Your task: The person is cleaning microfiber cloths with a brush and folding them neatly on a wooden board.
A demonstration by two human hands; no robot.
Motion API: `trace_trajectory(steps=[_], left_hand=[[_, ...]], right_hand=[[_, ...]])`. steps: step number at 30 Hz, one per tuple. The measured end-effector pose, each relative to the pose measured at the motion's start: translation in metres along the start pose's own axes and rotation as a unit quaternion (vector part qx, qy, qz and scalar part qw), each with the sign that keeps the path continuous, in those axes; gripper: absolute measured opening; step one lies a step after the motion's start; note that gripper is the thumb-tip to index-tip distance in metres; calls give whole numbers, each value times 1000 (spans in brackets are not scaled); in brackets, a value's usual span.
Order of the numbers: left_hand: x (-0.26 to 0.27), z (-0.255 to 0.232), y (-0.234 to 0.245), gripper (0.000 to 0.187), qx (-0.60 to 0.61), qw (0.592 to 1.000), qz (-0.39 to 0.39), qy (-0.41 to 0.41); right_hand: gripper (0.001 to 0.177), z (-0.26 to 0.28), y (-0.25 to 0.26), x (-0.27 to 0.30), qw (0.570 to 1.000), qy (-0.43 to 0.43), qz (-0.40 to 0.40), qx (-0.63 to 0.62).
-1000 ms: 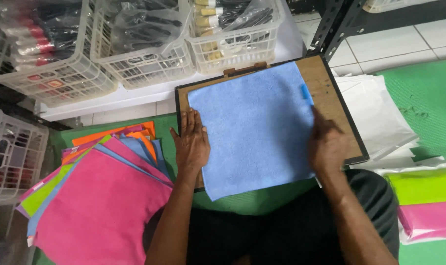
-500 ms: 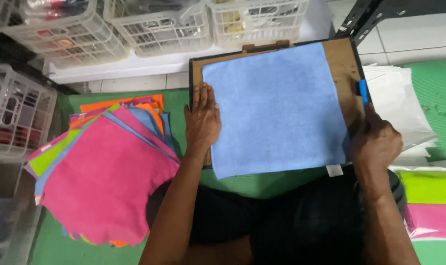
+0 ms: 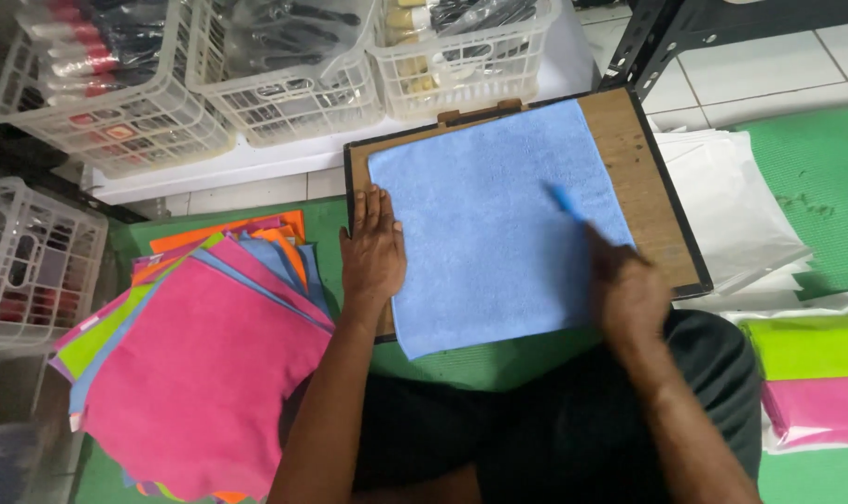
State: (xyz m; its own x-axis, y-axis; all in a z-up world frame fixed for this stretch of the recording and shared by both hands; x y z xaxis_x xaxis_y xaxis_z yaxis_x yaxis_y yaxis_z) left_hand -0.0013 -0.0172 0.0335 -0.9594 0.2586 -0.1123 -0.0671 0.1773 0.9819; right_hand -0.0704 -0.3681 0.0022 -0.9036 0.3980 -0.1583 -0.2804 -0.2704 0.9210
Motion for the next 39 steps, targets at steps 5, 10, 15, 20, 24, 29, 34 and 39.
trace_trajectory(steps=[5,10,15,20,24,29,34,39], left_hand=[[-1,-2,0,57,-33,999,-15,4],[2,-2,-2,57,-28,999,-19,-3],[0,4,-6,58,6,1000,-8,-1],[-3,3,-6,59,1,999,-35,-6],[5,-1,-9,57,-38,993,-103,-52],[31,-41,13,57,-53,970,-158,-176],[38,-54,31,64,-28,994,75,-72],[40,-56,32,63,-8,994,83,-76]], right_hand=[[45,-11,65,-13,992,36,-118,3],[39,110,28,63,989,103,-19,-103],[44,73,16,42,992,95,65,-51],[51,-57,60,-1,984,-28,-153,81],[20,10,56,31,985,-39,-156,67],[51,115,43,83,989,98,69,-91],[30,45,26,53,999,43,8,2],[22,-48,61,22,980,-119,-72,143]])
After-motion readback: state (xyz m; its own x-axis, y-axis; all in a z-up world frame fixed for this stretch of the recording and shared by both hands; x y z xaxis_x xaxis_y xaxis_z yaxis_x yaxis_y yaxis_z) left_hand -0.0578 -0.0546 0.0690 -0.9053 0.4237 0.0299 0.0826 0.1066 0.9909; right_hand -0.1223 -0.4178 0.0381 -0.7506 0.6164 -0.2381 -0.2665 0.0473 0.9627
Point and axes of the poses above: each hand's wrist, its own x-axis away from the middle knuckle, its own y-axis out of the back of the hand, z = x × y, the point moved 2 cm from there along -x, towards the middle knuckle, and after that the axes turned 12 degrees about -y, right-handed, at the moved point
